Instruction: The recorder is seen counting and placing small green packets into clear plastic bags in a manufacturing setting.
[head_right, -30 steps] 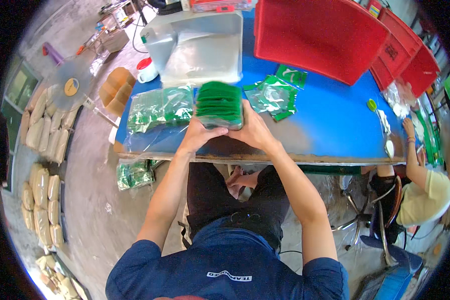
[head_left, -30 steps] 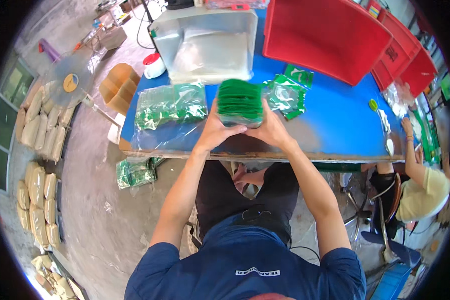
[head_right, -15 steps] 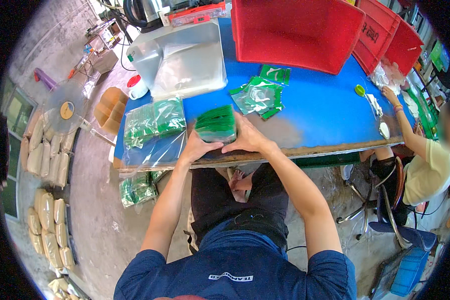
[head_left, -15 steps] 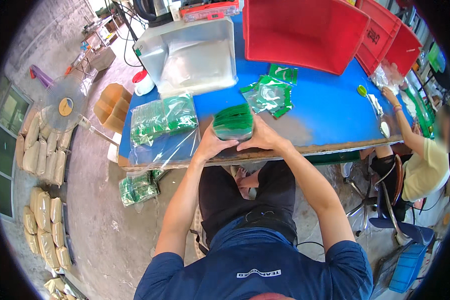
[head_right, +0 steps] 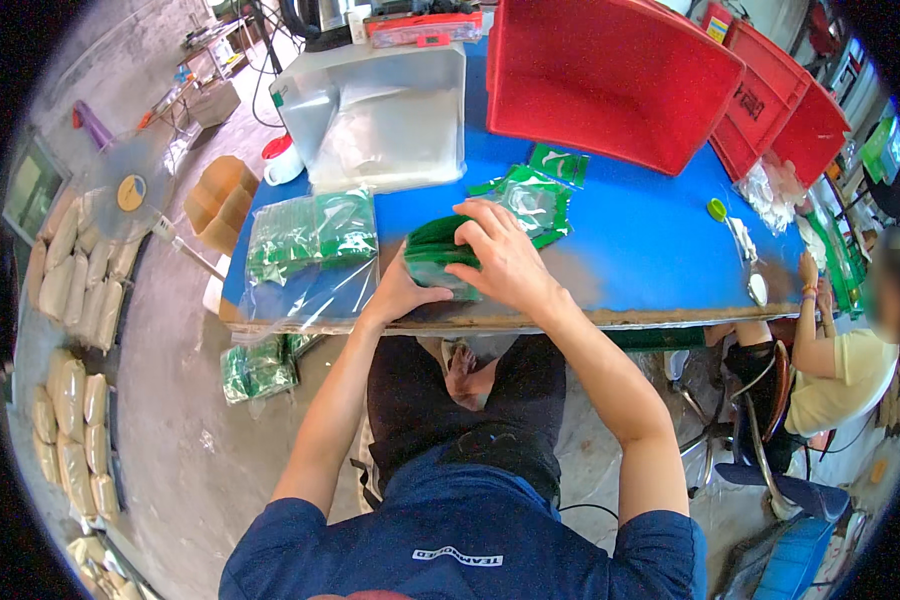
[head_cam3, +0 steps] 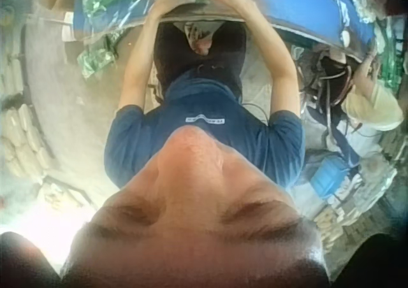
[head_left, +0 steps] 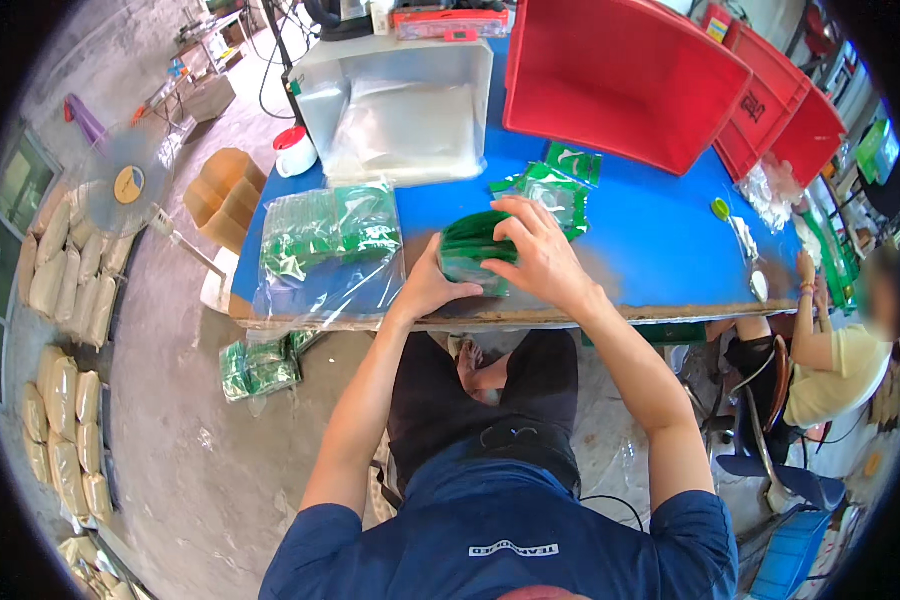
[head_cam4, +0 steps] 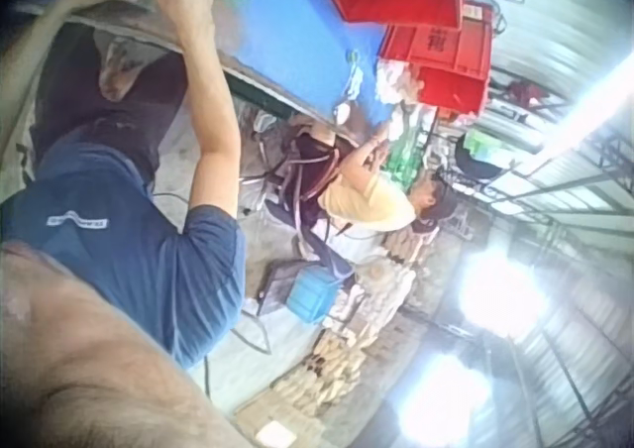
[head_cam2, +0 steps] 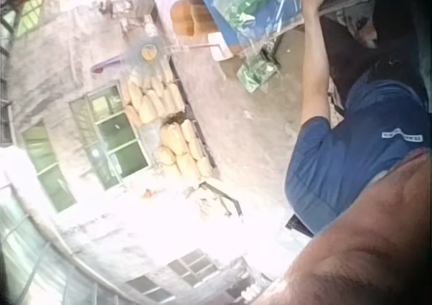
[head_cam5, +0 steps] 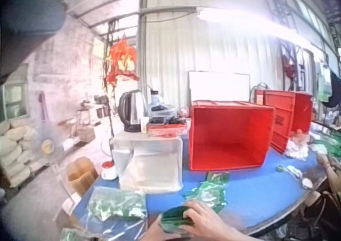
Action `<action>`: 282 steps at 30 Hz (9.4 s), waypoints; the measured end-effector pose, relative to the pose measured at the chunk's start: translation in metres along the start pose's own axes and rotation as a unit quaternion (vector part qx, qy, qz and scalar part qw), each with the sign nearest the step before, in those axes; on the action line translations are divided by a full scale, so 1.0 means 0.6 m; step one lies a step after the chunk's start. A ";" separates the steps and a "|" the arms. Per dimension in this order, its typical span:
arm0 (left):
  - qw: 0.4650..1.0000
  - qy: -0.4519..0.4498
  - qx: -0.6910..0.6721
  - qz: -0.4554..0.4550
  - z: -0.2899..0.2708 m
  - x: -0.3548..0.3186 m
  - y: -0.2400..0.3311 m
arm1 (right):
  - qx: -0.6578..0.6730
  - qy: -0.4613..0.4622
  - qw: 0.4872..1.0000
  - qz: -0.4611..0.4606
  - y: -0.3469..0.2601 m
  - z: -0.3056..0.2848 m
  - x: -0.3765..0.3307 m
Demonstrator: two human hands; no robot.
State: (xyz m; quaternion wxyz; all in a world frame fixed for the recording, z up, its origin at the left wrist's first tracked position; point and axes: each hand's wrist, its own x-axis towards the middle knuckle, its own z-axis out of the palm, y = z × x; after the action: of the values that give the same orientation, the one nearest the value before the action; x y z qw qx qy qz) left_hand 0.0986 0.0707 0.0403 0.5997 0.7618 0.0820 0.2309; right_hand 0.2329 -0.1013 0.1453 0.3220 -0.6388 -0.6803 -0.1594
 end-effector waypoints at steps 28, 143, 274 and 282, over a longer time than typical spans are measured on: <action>0.999 -0.029 -0.005 0.016 0.010 0.006 0.028 | 0.613 0.318 0.639 0.340 0.035 0.155 -0.047; 0.958 0.021 -0.278 -0.067 0.023 -0.147 0.075 | 0.449 -0.119 0.820 0.334 -0.073 0.021 -0.106; 0.971 0.053 -0.140 -0.189 -0.298 -0.059 0.028 | 0.368 -0.040 0.777 0.509 -0.052 0.225 0.088; 0.966 -0.014 -0.207 -0.153 -0.248 -0.044 0.038 | 0.263 0.098 0.919 0.278 -0.074 0.254 0.015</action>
State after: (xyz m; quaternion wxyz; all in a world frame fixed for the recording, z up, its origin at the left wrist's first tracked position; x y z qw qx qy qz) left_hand 0.0048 0.1840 0.0814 0.7734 0.6029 0.1393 0.1377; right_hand 0.1544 -0.0046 0.0466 0.5745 -0.6761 -0.4576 0.0597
